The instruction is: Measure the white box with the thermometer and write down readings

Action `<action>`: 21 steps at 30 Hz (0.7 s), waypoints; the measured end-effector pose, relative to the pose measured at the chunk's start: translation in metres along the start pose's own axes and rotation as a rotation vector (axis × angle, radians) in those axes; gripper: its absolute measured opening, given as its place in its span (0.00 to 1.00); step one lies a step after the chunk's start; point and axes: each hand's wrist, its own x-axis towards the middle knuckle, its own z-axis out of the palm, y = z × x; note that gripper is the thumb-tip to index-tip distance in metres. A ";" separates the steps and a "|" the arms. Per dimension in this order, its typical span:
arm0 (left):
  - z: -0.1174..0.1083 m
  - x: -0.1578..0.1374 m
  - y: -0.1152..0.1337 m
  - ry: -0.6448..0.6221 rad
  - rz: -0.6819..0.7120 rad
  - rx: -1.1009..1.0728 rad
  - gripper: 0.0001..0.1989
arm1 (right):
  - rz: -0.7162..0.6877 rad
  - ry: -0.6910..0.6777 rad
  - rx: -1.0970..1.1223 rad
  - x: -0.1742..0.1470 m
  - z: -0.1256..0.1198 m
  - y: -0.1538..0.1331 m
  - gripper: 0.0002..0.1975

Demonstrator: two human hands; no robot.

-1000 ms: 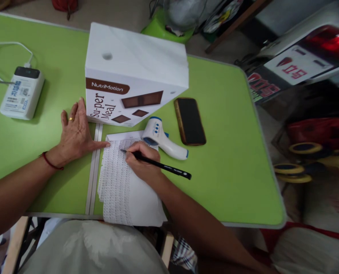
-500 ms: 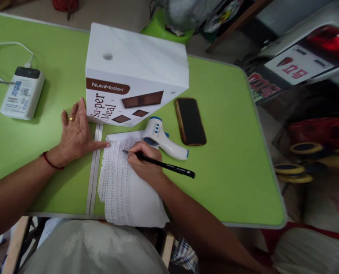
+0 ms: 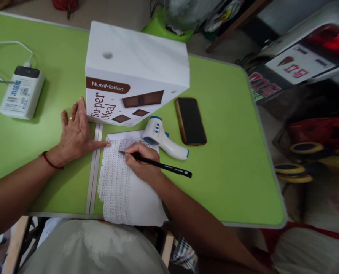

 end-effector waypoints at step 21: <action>-0.003 0.001 0.006 -0.036 -0.039 0.017 0.78 | -0.041 0.008 -0.008 -0.001 -0.001 0.002 0.05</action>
